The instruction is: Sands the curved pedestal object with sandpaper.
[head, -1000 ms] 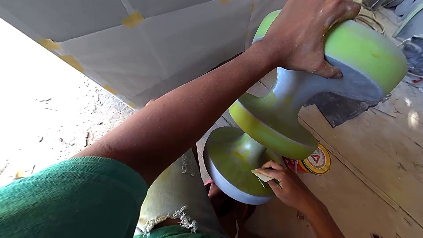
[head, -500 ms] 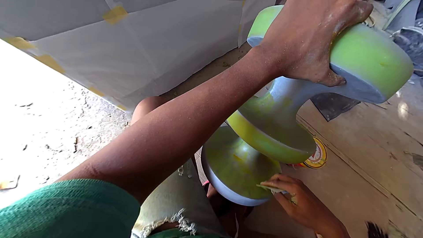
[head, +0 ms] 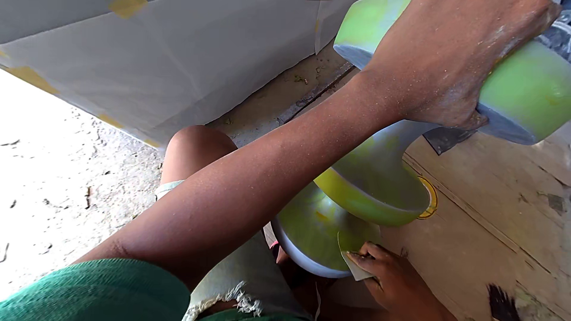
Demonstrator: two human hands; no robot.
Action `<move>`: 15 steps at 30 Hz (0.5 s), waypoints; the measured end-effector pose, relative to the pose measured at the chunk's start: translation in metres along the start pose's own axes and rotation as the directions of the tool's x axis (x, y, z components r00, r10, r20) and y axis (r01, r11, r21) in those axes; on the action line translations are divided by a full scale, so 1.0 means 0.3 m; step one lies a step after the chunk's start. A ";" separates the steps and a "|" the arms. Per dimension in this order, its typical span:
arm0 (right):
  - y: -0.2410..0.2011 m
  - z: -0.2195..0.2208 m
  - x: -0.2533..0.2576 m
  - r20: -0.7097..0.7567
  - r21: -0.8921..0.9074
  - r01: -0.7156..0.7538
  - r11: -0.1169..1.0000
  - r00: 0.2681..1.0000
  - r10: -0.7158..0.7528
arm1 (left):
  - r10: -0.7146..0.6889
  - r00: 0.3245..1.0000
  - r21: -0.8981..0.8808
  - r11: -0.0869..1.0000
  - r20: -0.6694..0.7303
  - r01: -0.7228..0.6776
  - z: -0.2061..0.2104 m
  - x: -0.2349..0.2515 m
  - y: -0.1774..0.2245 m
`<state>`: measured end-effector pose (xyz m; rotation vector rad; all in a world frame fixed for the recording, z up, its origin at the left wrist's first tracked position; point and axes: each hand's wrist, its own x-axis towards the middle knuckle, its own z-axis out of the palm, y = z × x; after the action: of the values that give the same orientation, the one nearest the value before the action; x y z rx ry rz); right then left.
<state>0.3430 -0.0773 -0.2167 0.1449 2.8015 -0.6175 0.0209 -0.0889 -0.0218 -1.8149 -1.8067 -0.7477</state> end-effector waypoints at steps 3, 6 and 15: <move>0.042 -0.010 0.021 -0.140 0.108 -0.015 0.994 0.990 0.030 | -0.017 1.000 0.026 1.000 -0.003 0.017 0.001 0.004 0.018; 0.055 0.035 0.082 -0.175 0.122 -0.083 0.989 0.979 0.104 | -0.035 0.999 0.026 0.999 0.041 0.034 -0.002 0.006 0.042; -0.006 0.009 0.041 0.067 0.199 -0.104 0.975 0.994 0.092 | -0.043 0.999 -0.002 0.999 0.032 0.043 0.011 -0.014 0.054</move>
<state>0.3317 -0.0796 -0.2219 0.2982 2.6537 -0.8666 0.0372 -0.0901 -0.0262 -1.8050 -1.8712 -0.7418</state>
